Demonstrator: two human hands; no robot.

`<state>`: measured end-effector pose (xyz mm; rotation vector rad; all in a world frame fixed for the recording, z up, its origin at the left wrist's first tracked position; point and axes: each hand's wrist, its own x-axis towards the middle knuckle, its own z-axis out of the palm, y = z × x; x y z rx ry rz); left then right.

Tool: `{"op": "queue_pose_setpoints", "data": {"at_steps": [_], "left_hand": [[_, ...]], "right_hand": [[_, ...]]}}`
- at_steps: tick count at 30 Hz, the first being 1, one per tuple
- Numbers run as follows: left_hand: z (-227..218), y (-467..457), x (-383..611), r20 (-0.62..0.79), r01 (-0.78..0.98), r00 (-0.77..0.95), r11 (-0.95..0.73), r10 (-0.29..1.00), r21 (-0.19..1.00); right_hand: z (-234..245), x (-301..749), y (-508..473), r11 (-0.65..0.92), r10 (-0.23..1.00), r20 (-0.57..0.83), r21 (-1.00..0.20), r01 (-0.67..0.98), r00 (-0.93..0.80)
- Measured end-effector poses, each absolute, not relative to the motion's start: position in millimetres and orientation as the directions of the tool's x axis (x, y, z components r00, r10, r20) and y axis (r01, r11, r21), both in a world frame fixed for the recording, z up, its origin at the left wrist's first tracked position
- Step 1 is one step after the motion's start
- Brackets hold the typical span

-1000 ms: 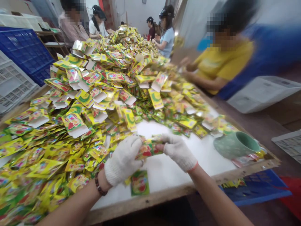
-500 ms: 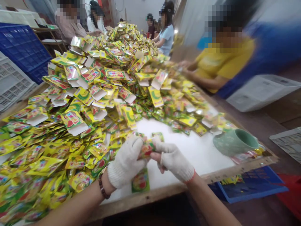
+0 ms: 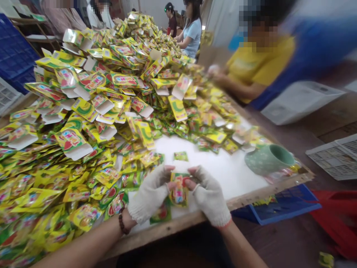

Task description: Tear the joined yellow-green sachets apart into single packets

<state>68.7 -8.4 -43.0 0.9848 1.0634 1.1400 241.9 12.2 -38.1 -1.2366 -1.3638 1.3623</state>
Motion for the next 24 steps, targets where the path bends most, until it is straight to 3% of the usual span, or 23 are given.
{"op": "queue_pose_setpoints", "data": {"at_steps": [6,10,12,16,18,24], "left_hand": [[-36.7,-8.2,63.9,-0.165,0.107,0.152,0.15,0.975,0.983],[-31.1,-2.3,69.5,-0.199,-0.149,0.087,0.21,0.976,0.966],[-31.7,-1.4,69.9,-0.19,-0.17,0.099,0.205,0.977,0.964],[-30.2,-4.7,63.9,-0.017,0.23,0.107,-0.008,0.994,0.973],[-26.2,-6.6,61.4,0.018,0.313,0.123,-0.055,0.992,0.948],[-19.2,-7.2,63.1,-0.177,0.149,0.072,0.165,0.982,0.975]], "right_hand": [[-29.1,246.9,13.0,-0.057,0.962,-0.117,-0.97,0.238,-0.245],[-25.9,242.2,21.6,-0.132,0.94,-0.121,-0.991,-0.014,-0.319],[-24.6,242.2,24.0,-0.107,0.93,-0.108,-0.994,0.021,-0.35],[-16.2,246.8,22.4,0.074,0.923,-0.024,-0.969,0.237,-0.385],[-11.1,247.9,20.9,0.1,0.913,-0.019,-0.958,0.27,-0.407],[-2.4,243.7,21.3,0.031,0.914,-0.103,-0.947,0.321,-0.391]]}}
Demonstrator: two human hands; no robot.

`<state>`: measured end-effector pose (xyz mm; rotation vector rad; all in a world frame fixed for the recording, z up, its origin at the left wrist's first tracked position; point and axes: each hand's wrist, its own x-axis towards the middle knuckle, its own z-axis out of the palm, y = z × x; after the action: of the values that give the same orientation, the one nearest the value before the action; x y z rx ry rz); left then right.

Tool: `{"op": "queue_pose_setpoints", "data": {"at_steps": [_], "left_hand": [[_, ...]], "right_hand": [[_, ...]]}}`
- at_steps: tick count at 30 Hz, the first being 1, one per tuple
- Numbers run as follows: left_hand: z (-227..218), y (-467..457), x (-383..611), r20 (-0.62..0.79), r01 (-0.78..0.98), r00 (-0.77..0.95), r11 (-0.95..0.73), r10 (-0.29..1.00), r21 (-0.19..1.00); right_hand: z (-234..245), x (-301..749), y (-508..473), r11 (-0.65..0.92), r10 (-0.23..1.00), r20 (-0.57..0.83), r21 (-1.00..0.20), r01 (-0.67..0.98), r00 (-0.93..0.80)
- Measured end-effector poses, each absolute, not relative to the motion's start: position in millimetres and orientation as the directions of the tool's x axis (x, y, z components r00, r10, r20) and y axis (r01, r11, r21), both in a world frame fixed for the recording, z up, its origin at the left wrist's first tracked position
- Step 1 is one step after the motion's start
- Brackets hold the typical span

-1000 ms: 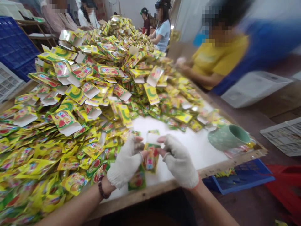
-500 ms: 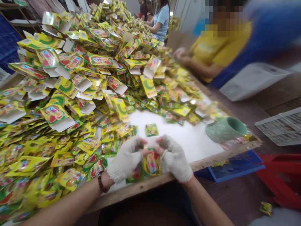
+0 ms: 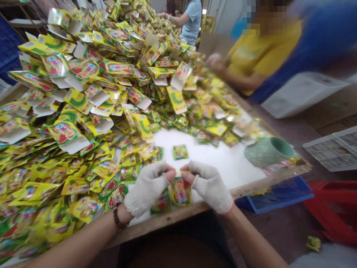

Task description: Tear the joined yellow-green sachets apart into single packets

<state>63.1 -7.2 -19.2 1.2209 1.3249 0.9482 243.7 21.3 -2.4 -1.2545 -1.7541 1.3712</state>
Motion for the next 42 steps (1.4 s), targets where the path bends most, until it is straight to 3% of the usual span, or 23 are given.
{"op": "queue_pose_setpoints", "data": {"at_steps": [6,10,13,18,23,27,30,33,36,38,40,42], "left_hand": [[-22.9,-7.7,61.6,-0.203,0.065,0.067,0.199,0.977,0.978],[-20.5,-9.8,62.7,-0.18,0.106,0.048,0.175,0.982,0.979],[-20.5,-15.4,61.9,-0.07,0.235,0.026,0.061,0.997,0.97],[-28.8,-26.8,55.7,0.168,0.398,0.131,-0.207,0.977,0.894],[-34.2,-28.8,57.9,0.151,0.474,0.166,-0.213,0.975,0.854],[-27.3,-20.4,54.5,0.11,0.53,0.199,-0.201,0.974,0.824],[-13.9,0.1,47.2,0.169,0.661,0.225,-0.277,0.96,0.697],[3.9,28.7,40.3,0.179,0.834,0.282,-0.333,0.942,0.439],[18.7,50.2,32.7,0.092,0.956,0.264,-0.273,0.96,0.107],[22.1,57.4,25.7,0.035,0.982,0.187,-0.185,0.982,-0.048],[19.1,61.1,17.6,-0.035,0.984,0.14,-0.143,0.989,-0.11],[12.1,63.3,10.1,-0.103,0.984,0.144,-0.154,0.984,-0.092]], "right_hand": [[5.7,239.9,25.2,-0.019,0.917,-0.152,-0.94,0.34,-0.369],[5.8,242.5,29.5,0.064,0.904,-0.109,-0.921,0.383,-0.413],[-0.1,249.9,31.0,0.215,0.881,-0.002,-0.888,0.406,-0.472],[-9.2,260.6,30.5,0.464,0.76,0.184,-0.825,0.323,-0.623],[-15.5,257.1,27.5,0.399,0.791,0.119,-0.844,0.358,-0.6],[-23.6,251.3,21.0,0.199,0.879,-0.016,-0.896,0.398,-0.476],[-19.8,257.0,14.9,0.036,0.926,-0.088,-0.947,0.319,-0.367],[0.2,284.8,6.9,-0.002,0.956,-0.096,-0.948,0.319,-0.279],[28.1,338.0,-2.9,0.041,0.952,-0.129,-0.845,0.534,-0.277],[44.9,381.8,-8.5,0.057,0.927,-0.216,-0.725,0.686,-0.306],[58.4,423.7,-11.5,0.105,0.96,-0.145,-0.605,0.79,-0.239],[68.7,454.0,-11.2,0.152,0.988,0.095,-0.473,0.868,-0.121]]}}
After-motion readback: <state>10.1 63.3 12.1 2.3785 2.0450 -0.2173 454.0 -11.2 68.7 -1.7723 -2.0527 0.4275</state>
